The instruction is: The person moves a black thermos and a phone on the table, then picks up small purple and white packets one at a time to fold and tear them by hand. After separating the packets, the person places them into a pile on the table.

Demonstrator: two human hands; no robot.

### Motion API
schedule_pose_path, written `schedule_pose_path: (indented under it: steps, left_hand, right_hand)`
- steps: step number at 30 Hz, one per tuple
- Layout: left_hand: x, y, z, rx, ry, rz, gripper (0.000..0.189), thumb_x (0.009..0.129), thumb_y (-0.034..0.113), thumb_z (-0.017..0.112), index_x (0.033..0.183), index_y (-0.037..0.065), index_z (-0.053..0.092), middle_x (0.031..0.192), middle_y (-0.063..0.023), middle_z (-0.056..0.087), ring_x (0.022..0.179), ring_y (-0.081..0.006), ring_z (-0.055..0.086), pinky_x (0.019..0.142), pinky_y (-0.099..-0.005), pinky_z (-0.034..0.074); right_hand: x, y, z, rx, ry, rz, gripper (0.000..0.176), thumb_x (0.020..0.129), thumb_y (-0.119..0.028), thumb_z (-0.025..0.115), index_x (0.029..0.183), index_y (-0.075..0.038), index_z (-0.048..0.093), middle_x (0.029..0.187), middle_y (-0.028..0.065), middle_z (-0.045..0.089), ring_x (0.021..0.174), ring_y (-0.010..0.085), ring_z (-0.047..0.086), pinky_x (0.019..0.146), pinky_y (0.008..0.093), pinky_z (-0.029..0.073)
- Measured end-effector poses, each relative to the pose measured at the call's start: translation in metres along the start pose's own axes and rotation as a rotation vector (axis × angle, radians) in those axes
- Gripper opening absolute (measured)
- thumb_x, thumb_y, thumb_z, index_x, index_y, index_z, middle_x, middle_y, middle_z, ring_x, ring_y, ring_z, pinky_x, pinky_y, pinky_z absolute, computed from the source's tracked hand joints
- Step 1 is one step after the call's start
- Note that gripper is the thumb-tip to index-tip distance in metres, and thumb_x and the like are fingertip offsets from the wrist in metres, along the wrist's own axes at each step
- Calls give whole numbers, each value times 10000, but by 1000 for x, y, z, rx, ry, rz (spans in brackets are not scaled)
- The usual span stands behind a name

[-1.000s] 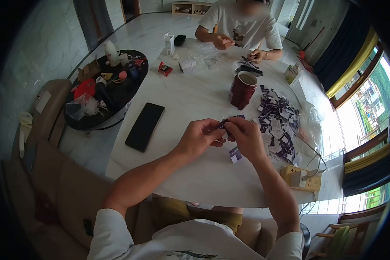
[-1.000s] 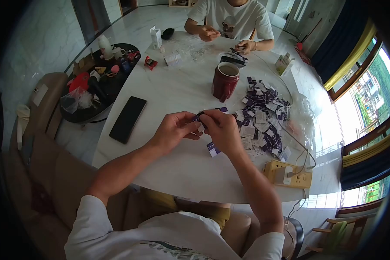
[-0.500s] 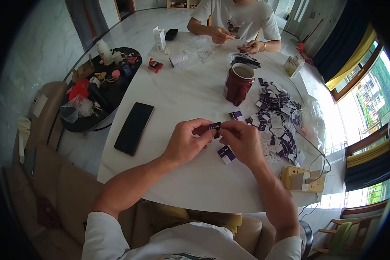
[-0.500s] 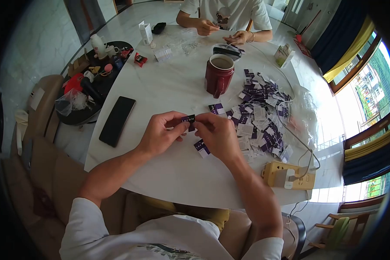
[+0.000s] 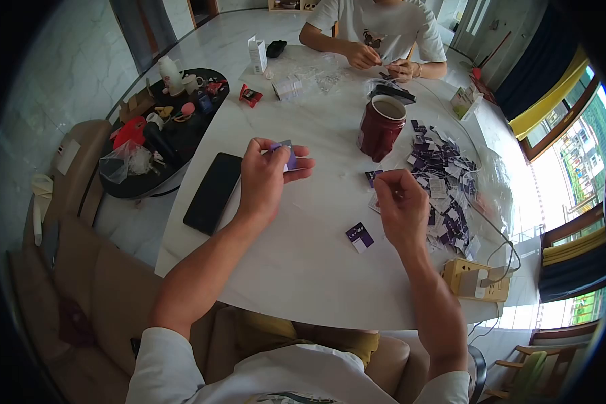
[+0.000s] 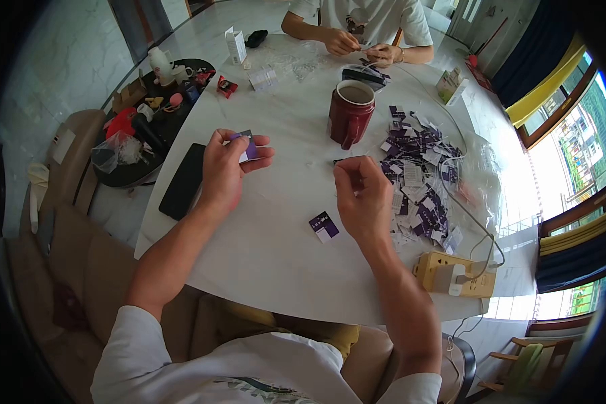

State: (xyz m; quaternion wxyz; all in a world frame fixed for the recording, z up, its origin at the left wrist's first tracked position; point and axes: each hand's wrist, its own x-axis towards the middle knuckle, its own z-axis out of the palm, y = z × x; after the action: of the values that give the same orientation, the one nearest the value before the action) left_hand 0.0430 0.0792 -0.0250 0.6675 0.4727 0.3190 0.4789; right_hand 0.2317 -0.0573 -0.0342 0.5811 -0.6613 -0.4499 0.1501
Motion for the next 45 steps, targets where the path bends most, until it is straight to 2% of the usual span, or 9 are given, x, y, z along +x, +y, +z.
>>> schedule_pose_path:
  steps: [3, 9, 21, 27, 31, 34, 36, 42, 45]
  left_hand:
    - [3, -3, -7, -87, 40, 1, 136, 978, 90, 508, 1079, 71, 420, 992, -139, 667, 762, -152, 637, 655, -327, 552]
    - [-6, 1, -3, -161, -58, -29, 228, 1002, 167, 458, 1192, 57, 521, 878, -25, 531, 696, -103, 466, 595, -291, 405]
    - [-18, -10, 0, -57, -137, 271, 199, 1029, 181, 405, 1055, 59, 560, 876, -10, 469, 695, -109, 480, 601, -285, 429]
    - [-20, -13, 0, -69, -192, 216, 230, 1049, 227, 405, 1040, 58, 561, 854, -7, 474, 674, -105, 472, 590, -283, 417]
    - [-16, -12, -1, -118, -169, 206, 282, 1090, 288, 416, 1024, 62, 571, 802, 10, 474, 642, -77, 411, 562, -263, 359]
    - [-17, -13, 1, -153, -166, 166, 303, 1110, 306, 421, 1016, 65, 577, 776, 30, 445, 622, -43, 356, 539, -237, 299]
    - [-18, -17, 2, -117, -179, 128, 301, 1110, 308, 425, 1014, 67, 577, 761, 40, 435, 611, -39, 343, 534, -235, 293]
    - [-25, -16, 6, 102, -262, 89, 233, 1091, 277, 499, 1016, 69, 572, 723, 56, 430, 593, -29, 357, 533, -237, 332]
    - [-29, -17, 8, 285, -323, 204, 181, 1068, 222, 548, 1011, 52, 577, 708, 47, 469, 593, -29, 397, 541, -238, 360]
  right_hand:
    - [-2, 5, 3, -147, -56, -90, 61, 899, -14, 705, 936, 33, 696, 852, 93, 679, 692, 147, 657, 650, 289, 523]
    - [-9, 4, 9, -285, -201, -153, 101, 866, -12, 725, 957, 33, 724, 875, 127, 696, 689, 217, 673, 663, 322, 537]
    - [38, -32, 57, -329, -149, 7, 201, 866, -112, 719, 990, 44, 745, 837, 182, 748, 758, 304, 737, 736, 371, 568]
    - [51, -14, 90, -248, -159, -93, 231, 867, -130, 716, 1005, 51, 750, 862, 237, 749, 784, 334, 750, 759, 395, 578]
    - [20, -20, 43, -359, -170, -151, 247, 867, -141, 732, 1014, 56, 741, 874, 170, 764, 771, 364, 732, 758, 410, 578]
    - [4, -40, -14, -607, -526, -102, 272, 866, -182, 755, 1025, 39, 745, 1003, 138, 760, 898, 348, 725, 795, 412, 573]
    - [-14, -41, -28, -746, -543, -218, 286, 864, -203, 765, 1039, 22, 747, 1064, 138, 729, 979, 327, 705, 816, 415, 570]
    - [-51, -24, -8, -863, -465, -314, 226, 832, -203, 764, 894, 4, 698, 982, 163, 637, 983, 344, 665, 825, 467, 567]
    - [-44, -33, -8, -824, -537, -183, 232, 843, -182, 743, 965, 10, 696, 1016, 168, 634, 1000, 358, 665, 858, 461, 561]
